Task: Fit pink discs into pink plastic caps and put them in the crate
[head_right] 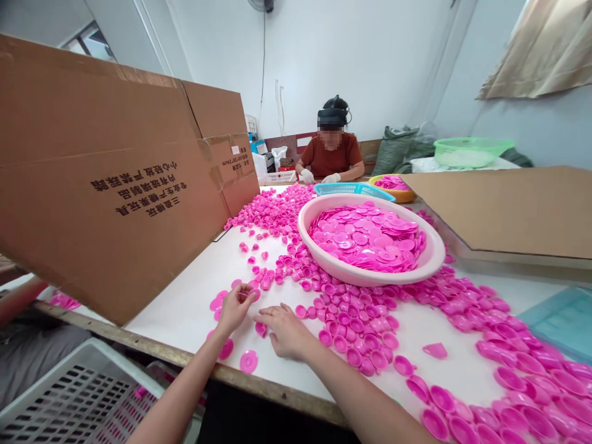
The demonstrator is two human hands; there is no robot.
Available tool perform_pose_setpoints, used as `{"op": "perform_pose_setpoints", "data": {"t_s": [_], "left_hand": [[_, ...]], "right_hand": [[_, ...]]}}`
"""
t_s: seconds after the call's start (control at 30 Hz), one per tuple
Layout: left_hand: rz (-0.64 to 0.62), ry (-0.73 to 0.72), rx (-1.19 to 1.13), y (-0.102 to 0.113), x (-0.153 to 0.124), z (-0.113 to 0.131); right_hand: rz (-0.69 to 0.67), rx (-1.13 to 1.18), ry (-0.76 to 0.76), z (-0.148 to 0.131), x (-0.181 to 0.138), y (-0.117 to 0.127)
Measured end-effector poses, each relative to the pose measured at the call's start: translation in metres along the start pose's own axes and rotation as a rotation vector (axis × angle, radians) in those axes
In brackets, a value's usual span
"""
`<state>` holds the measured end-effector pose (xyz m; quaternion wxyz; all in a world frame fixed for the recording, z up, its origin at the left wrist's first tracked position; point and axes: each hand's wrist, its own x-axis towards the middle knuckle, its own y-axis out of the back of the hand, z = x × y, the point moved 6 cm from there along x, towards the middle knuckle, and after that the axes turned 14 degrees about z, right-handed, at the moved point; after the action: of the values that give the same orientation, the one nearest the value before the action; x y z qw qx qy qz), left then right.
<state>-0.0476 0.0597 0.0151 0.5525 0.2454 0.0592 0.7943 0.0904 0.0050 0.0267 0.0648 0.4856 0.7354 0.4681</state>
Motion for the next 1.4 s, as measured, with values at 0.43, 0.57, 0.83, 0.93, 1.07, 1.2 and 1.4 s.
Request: {"op": "perform_pose_setpoints", "data": {"t_s": [0.43, 0.57, 0.83, 0.93, 1.07, 1.2, 1.4], "left_hand": [[-0.013, 0.142, -0.128, -0.002, 0.003, -0.007], [-0.128, 0.236, -0.233, -0.010, -0.008, -0.003], [-0.328, 0.311, -0.186, -0.038, -0.039, -0.002], [-0.357, 0.269, -0.099, -0.046, -0.045, -0.004], [-0.345, 0.191, -0.004, -0.047, -0.046, -0.001], [-0.467, 0.245, 0.092, -0.051, -0.040, 0.000], [-0.145, -0.145, 0.467, -0.053, -0.014, 0.030]], "right_hand": [[0.030, -0.245, -0.210, 0.038, 0.004, 0.002], [-0.027, -0.107, -0.317, 0.046, 0.001, 0.005], [-0.042, 0.274, -0.474, 0.061, -0.006, 0.013], [-0.099, 0.488, -0.578, 0.063, -0.004, 0.000], [-0.079, 0.622, -0.759, 0.070, -0.004, -0.013], [-0.043, 0.667, -0.865, 0.079, -0.006, -0.022], [-0.017, 0.683, -0.919, 0.082, -0.005, -0.023]]}}
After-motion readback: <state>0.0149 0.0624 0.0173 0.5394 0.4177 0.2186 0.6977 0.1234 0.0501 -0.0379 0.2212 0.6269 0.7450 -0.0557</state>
